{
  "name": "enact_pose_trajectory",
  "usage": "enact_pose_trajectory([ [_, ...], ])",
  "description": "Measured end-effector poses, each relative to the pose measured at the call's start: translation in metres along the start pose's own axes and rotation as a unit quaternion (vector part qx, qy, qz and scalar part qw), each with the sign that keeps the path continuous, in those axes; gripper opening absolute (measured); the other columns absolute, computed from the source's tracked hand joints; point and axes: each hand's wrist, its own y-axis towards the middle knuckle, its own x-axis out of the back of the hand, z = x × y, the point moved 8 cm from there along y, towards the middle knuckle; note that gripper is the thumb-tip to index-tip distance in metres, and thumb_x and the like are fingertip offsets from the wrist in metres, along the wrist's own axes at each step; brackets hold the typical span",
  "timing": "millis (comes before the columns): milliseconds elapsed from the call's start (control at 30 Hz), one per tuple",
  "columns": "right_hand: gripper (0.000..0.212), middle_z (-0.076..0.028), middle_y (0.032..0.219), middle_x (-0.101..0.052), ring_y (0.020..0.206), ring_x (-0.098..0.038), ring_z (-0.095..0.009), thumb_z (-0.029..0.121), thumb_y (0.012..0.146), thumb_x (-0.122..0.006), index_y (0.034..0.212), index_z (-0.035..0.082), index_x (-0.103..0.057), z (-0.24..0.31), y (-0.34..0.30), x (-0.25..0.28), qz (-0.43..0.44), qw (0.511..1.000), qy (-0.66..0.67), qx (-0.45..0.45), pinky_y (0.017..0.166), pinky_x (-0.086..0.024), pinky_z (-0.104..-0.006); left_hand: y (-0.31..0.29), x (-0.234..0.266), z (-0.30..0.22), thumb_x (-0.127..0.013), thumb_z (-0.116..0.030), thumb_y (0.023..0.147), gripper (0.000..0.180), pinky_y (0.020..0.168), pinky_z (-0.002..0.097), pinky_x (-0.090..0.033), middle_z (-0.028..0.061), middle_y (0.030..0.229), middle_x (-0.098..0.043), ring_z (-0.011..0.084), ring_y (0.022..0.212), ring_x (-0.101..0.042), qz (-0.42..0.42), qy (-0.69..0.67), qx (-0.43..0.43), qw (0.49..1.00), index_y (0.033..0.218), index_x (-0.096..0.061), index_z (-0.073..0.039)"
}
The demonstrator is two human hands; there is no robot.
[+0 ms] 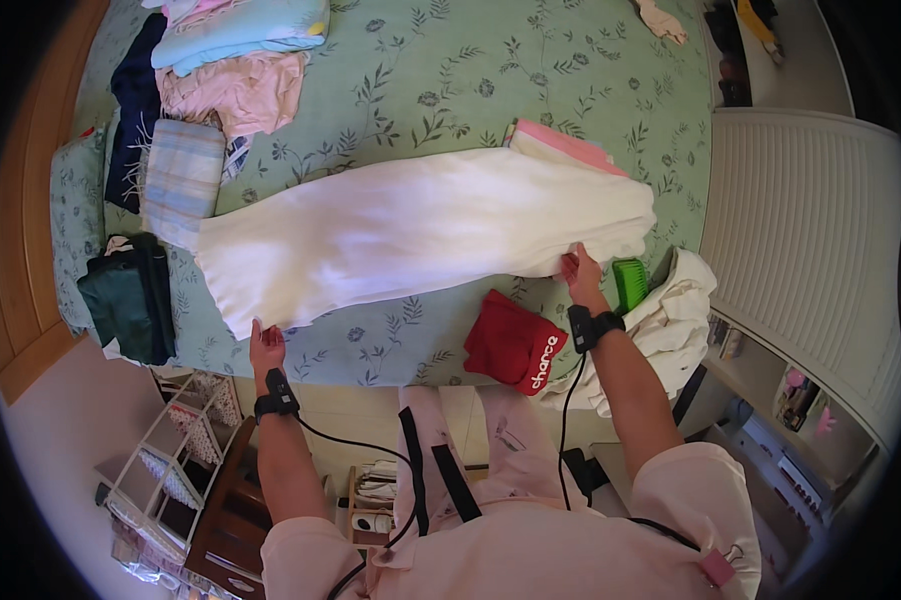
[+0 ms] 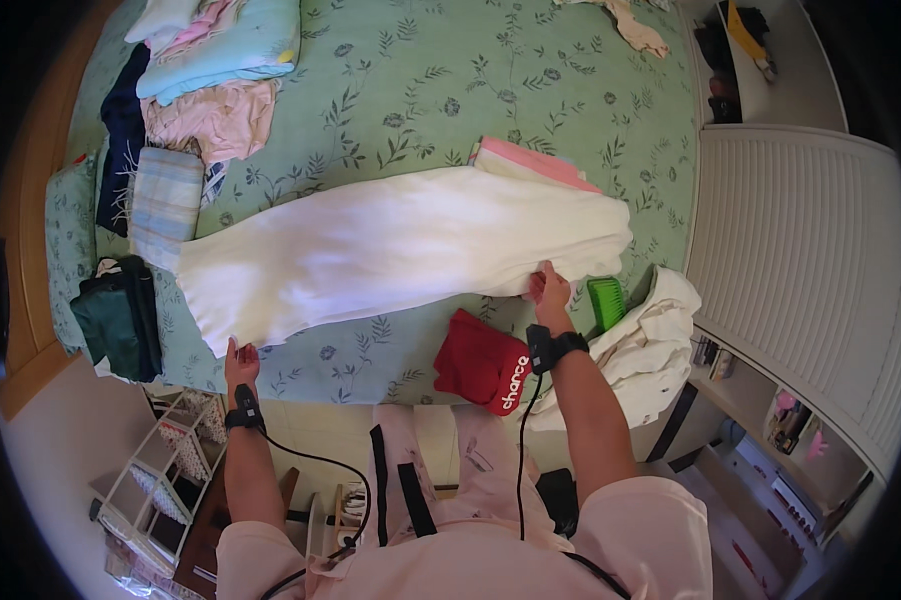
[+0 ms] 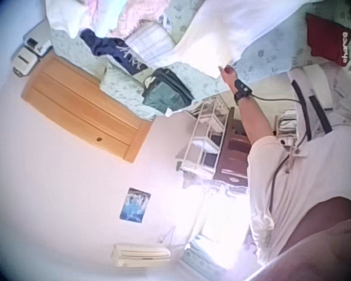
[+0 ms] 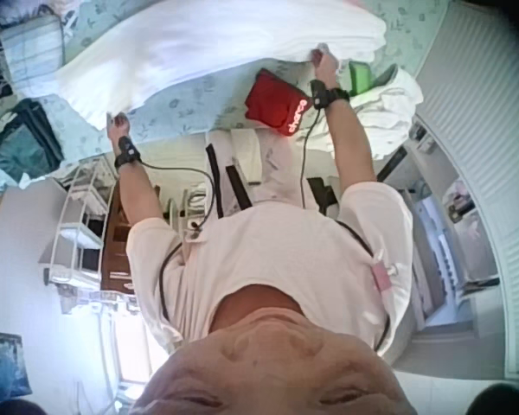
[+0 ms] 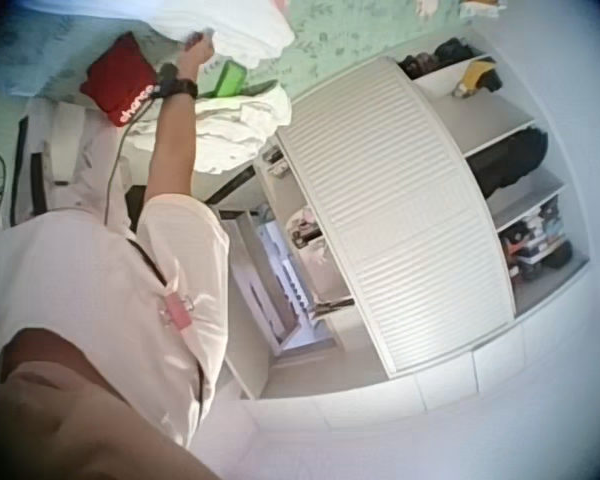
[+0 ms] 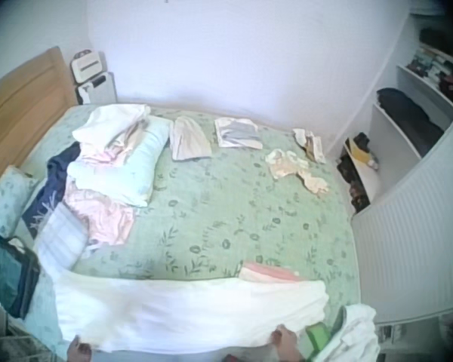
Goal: The person folds multiple garments on a bed, including a dark green item, a striped towel, a white t-shirt, a cream long-sleeve shirt, a white towel, a white patterned shirt, a pink and white item, and a white robe. Each item is unfolded, aligned, and folded into neat rectangles and stacked on the bed.
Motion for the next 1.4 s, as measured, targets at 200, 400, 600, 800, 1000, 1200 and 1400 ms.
enact_pose_trajectory([
  [200, 0.031, -0.003, 0.055, -0.048, 0.048, -0.049, -0.016, 0.026, 0.079, -0.071, 0.066, 0.006, -0.051, -0.005, -0.006, -0.022, 0.087, 0.988, -0.008, -0.13, 0.05, -0.047, -0.0301, -0.01, 0.014, -0.026, -0.06, -0.018, 0.088, 0.013, 0.063, 0.0302, -0.046, 0.0041, 0.081, -0.058, 0.0159, 0.07, -0.053, 0.026, -0.002, -0.109, 0.994, 0.091, -0.054, -0.007],
  [400, 0.018, 0.001, 0.058, -0.047, 0.047, -0.043, -0.011, 0.017, 0.082, -0.068, 0.085, 0.01, -0.052, 0.0, -0.028, 0.018, 0.078, 0.994, -0.035, -0.074, 0.05, -0.041, -0.0282, -0.01, 0.033, -0.036, -0.058, -0.019, 0.089, 0.022, 0.068, 0.0332, -0.047, 0.0042, 0.093, -0.056, 0.0171, 0.08, -0.053, -0.067, 0.055, -0.137, 0.987, 0.107, -0.05, -0.009],
  [600, 0.019, 0.001, 0.06, -0.049, 0.05, -0.047, -0.01, 0.021, 0.081, -0.067, 0.085, 0.011, -0.052, -0.023, 0.001, 0.045, 0.019, 0.976, -0.185, -0.111, 0.047, -0.043, -0.0284, 0.003, 0.04, -0.012, -0.058, -0.024, 0.088, 0.022, 0.077, 0.0373, -0.047, 0.0056, 0.095, -0.056, 0.0203, 0.089, -0.051, -0.099, 0.015, -0.049, 0.994, 0.098, -0.054, -0.006],
  [800, 0.021, -0.004, 0.064, -0.058, 0.052, -0.053, -0.013, 0.022, 0.086, -0.057, 0.082, 0.001, -0.058, 0.047, -0.046, -0.015, 0.058, 0.768, -0.549, 0.324, 0.049, -0.044, -0.0285, -0.003, 0.037, -0.013, -0.067, -0.034, 0.081, 0.028, 0.076, 0.0324, -0.042, 0.0001, 0.092, -0.06, 0.0162, 0.082, -0.054, -0.108, -0.031, -0.031, 0.993, 0.097, -0.058, -0.013],
  [1000, 0.041, -0.015, 0.123, -0.051, 0.116, -0.046, -0.034, 0.011, 0.076, -0.066, 0.114, 0.004, -0.052, -0.031, -0.137, -0.197, 0.386, 0.601, -0.489, 0.501, 0.098, -0.039, -0.0393, -0.055, -0.019, -0.047, -0.069, -0.017, 0.08, 0.025, 0.074, 0.0307, -0.046, 0.0025, 0.087, -0.064, 0.0161, 0.083, -0.058, -0.026, 0.028, -0.171, 0.985, 0.1, -0.06, -0.007],
  [1200, 0.054, -0.013, 0.133, -0.044, 0.123, -0.041, -0.026, 0.035, 0.088, -0.056, 0.132, 0.008, -0.039, -0.039, -0.163, -0.251, 0.476, 0.755, -0.434, 0.124, 0.101, -0.033, -0.042, -0.205, -0.188, -0.025, -0.063, 0.005, 0.078, 0.046, 0.082, 0.0265, -0.048, 0.0117, 0.121, -0.053, 0.0181, 0.104, -0.054, 0.147, 0.154, -0.312, 0.926, 0.121, -0.048, 0.002],
  [1400, 0.066, -0.009, 0.14, -0.036, 0.123, -0.042, -0.025, 0.055, 0.093, -0.031, 0.139, 0.008, -0.026, 0.092, -0.185, -0.173, 0.565, 0.822, 0.057, -0.035, 0.102, -0.034, -0.0389, -0.386, -0.363, 0.176, -0.069, -0.003, 0.072, 0.053, 0.1, 0.0402, -0.035, 0.0201, 0.14, -0.033, 0.0386, 0.126, -0.037, 0.545, 0.464, -0.406, 0.569, 0.121, -0.048, -0.003],
])
